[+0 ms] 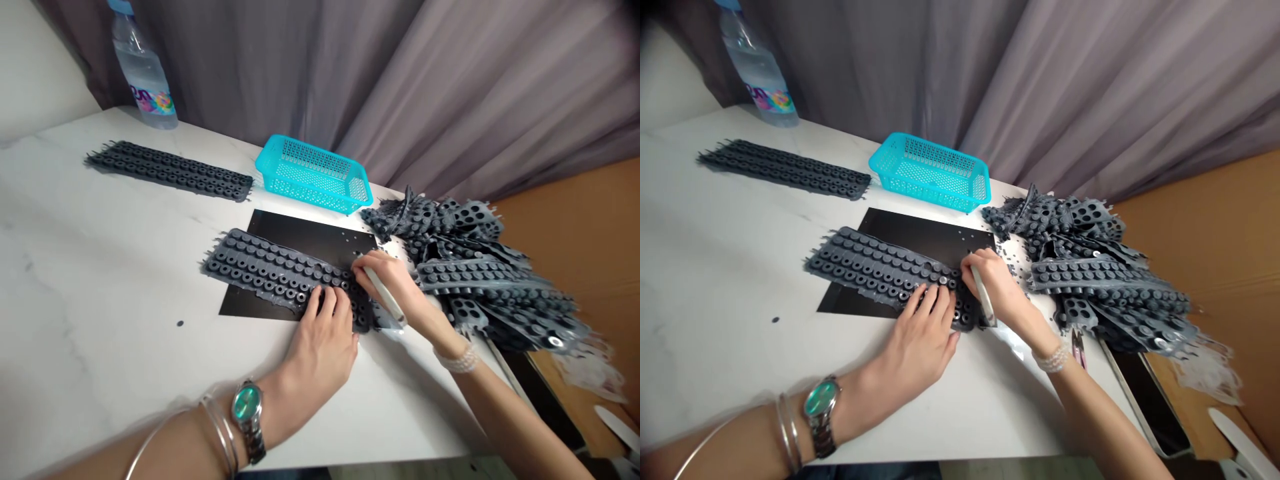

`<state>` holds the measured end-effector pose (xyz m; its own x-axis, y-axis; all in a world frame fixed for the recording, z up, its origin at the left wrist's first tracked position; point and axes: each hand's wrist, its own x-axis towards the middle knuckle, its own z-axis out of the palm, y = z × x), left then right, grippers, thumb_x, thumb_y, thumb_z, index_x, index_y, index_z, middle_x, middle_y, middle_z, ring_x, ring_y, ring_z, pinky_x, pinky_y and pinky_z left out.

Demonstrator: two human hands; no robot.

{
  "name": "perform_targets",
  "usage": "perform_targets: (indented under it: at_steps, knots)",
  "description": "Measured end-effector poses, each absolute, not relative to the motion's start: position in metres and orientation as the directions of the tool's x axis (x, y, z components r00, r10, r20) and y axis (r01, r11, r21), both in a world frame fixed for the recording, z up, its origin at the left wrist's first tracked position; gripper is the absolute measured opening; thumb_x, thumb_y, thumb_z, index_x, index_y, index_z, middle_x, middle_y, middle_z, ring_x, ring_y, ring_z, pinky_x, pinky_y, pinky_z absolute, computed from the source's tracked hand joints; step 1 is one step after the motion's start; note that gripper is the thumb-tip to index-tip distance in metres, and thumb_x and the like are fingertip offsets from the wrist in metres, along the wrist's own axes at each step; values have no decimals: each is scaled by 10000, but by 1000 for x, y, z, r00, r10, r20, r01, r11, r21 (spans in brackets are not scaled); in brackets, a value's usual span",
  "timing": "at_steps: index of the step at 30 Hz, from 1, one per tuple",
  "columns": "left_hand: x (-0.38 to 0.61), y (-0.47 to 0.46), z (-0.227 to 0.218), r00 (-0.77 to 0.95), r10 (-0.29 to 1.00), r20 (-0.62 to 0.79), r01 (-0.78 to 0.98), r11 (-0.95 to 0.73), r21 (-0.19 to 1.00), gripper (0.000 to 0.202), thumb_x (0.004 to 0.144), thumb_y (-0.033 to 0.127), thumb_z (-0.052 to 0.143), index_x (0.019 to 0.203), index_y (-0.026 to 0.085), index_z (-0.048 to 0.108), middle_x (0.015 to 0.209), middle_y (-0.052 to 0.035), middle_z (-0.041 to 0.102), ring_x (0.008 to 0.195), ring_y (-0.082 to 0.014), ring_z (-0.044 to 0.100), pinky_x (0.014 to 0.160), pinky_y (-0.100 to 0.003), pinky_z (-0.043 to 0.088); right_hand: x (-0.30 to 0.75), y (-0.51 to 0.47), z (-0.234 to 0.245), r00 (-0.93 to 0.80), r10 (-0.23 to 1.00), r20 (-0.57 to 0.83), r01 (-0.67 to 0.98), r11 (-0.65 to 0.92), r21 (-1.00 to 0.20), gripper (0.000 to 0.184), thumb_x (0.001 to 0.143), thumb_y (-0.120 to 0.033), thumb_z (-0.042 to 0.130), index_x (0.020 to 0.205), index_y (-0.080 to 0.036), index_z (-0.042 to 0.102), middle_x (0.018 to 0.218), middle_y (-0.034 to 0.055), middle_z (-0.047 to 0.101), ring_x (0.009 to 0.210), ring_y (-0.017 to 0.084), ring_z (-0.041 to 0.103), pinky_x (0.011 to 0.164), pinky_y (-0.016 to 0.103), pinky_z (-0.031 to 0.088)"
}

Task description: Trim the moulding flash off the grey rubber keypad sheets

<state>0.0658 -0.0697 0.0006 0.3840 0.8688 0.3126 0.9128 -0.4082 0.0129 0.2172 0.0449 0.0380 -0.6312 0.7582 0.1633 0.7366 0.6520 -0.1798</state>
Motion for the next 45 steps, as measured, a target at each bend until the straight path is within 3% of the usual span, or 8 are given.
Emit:
perform_targets:
  at_steps: [7, 12, 18, 22, 25, 28, 33, 45]
  knots:
    - [67, -69, -3, 373, 874, 313, 915, -401, 30, 534, 952, 349, 408, 1342, 6, 531, 1335, -199, 555, 1233, -330, 482, 1104, -474, 347, 238, 36, 45, -505, 845, 176, 785, 534, -314, 182, 928, -267, 495, 877, -202, 658, 838, 39, 683, 745, 175, 620, 707, 269, 429]
    - [66, -69, -3, 371, 875, 311, 915, -401, 36, 534, 947, 358, 425, 1349, 21, 528, 1341, -191, 556, 1228, -326, 490, 1103, -471, 357, 269, 35, 38, -319, 880, 352, 918, 379, -118, 399, 980, -375, 415, 642, -204, 539, 590, 29, 552, 544, 162, 509, 579, 291, 336]
    - [62, -64, -4, 404, 854, 327, 901, -433, 18, 442, 957, 285, 439, 1319, 62, 558, 1272, -165, 596, 1202, -324, 520, 1072, -462, 397, 284, 35, 45, -201, 901, 385, 922, 307, -237, 255, 970, -324, 400, 1043, -190, 604, 683, 11, 637, 568, 156, 575, 604, 261, 375]
    - [56, -59, 3, 451, 835, 314, 875, -483, 25, 387, 932, 143, 459, 1307, 122, 551, 1230, -136, 608, 1169, -272, 542, 1040, -425, 428, 283, 32, 48, -127, 901, 414, 939, 244, -243, 374, 977, -416, 402, 725, -201, 576, 543, -14, 532, 479, 127, 463, 531, 261, 316]
    - [41, -49, 23, 456, 823, 337, 845, -520, 127, 347, 949, 247, 466, 1269, 148, 557, 1201, -127, 608, 1132, -263, 551, 992, -418, 461, 283, 31, 46, -124, 894, 431, 928, 258, -269, 451, 966, -475, 427, 605, -208, 475, 509, -19, 474, 472, 117, 410, 515, 261, 300]
    - [7, -34, 47, 236, 917, 320, 929, -310, 204, 348, 974, 323, 384, 1190, 149, 595, 1132, -128, 626, 1047, -256, 587, 912, -391, 494, 282, 33, 45, -195, 886, 420, 898, 333, -287, 316, 939, -414, 496, 708, -200, 527, 616, 1, 578, 531, 126, 487, 565, 251, 353]
    - [-71, -20, 59, -318, 940, 125, 944, 301, 135, 475, 957, 438, 313, 1125, 119, 621, 1036, -174, 659, 901, -332, 640, 749, -459, 517, 264, 38, 44, -391, 861, 326, 825, 484, -290, 154, 907, -302, 534, 828, -185, 596, 723, 33, 654, 619, 157, 570, 611, 256, 393]
    - [-95, -12, 26, -325, 946, 0, 920, 316, 230, 312, 861, 322, 495, 1059, 123, 631, 1073, -174, 683, 1077, -321, 603, 862, -381, 481, 243, 30, 12, -583, 773, 251, 806, 589, 58, 150, 936, -162, 452, 819, -170, 547, 796, 59, 572, 739, 195, 562, 630, 280, 411]
